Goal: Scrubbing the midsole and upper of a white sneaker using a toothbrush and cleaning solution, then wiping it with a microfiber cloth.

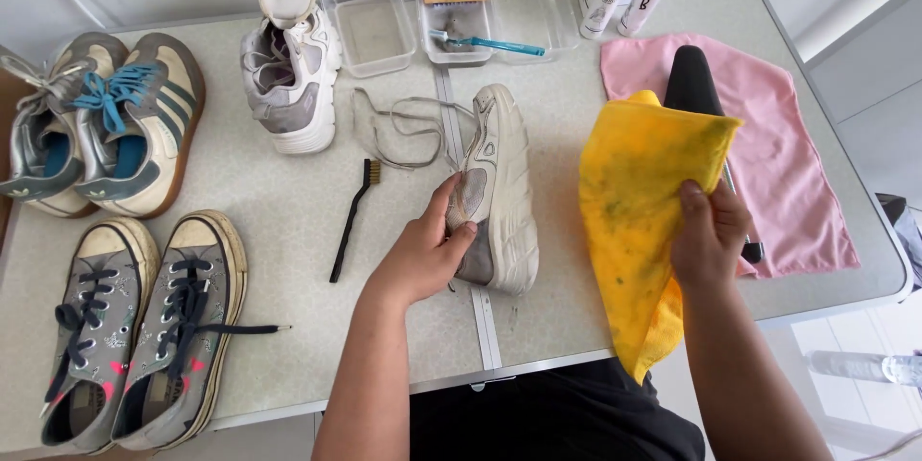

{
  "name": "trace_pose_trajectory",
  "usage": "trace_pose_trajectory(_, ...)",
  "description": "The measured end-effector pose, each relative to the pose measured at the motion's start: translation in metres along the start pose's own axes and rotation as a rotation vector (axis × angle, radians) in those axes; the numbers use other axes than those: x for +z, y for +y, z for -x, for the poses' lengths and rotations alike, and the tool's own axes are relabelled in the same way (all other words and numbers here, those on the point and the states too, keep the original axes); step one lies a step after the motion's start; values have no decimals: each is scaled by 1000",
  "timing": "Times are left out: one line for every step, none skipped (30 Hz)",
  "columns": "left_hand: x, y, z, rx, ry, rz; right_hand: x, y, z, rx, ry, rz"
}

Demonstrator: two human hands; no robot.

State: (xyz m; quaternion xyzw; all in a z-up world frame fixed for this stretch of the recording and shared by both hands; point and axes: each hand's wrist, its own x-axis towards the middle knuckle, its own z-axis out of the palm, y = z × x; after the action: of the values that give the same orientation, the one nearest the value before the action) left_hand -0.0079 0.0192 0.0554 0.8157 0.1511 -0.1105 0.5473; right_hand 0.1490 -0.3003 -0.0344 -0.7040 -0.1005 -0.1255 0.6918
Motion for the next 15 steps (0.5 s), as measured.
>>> trace_pose_trajectory(-8, 6, 0, 3, 7, -1, -5, 2, -4, -5, -3, -5)
trace_pose_trajectory(-17, 12, 0, -32, 67, -187, -9, 5, -9, 86, 57, -146)
trace_pose_trajectory(-25, 17, 1, -68, 124, -373, -14, 7, -12, 179, 119, -285)
trace_pose_trajectory(-29, 11, -17, -67, 128, -374, -2, -6, -19, 177, 117, -289)
trace_pose_trajectory(-33, 4, -34, 98, 266, -266, 9, -19, -25, 151, 70, -287)
trace_pose_trajectory(-37, -3, -52, 264, 402, -155, 20, -32, -31, 125, 23, -284)
trace_pose_trajectory(-34, -12, -76, 263, 403, -155, 38, -17, -39, 125, 22, -285)
trace_pose_trajectory(-32, -21, -102, 350, 387, -39, 56, -3, -48, 35, -22, -303)
trace_pose_trajectory(-29, -29, -128, 437, 365, 77, 73, 12, -57, -56, -62, -320)
trace_pose_trajectory(-25, -33, -139, 436, 362, 76, 96, 1, -60, -54, -59, -319)
trace_pose_trajectory(-24, -36, -152, 455, 234, 244, 121, -10, -64, -310, -296, -123)
trace_pose_trajectory(-22, -39, -165, 470, 104, 409, 146, -22, -69, -558, -533, 84)
trace_pose_trajectory(-22, -29, -159, 474, 103, 408, 157, -31, -61, -561, -530, 84)
trace_pose_trajectory(-21, -18, -154, 449, 47, 468, 168, -40, -52, -610, -596, 178)
trace_pose_trajectory(-21, -9, -148, 422, -8, 529, 179, -48, -44, -658, -662, 273)
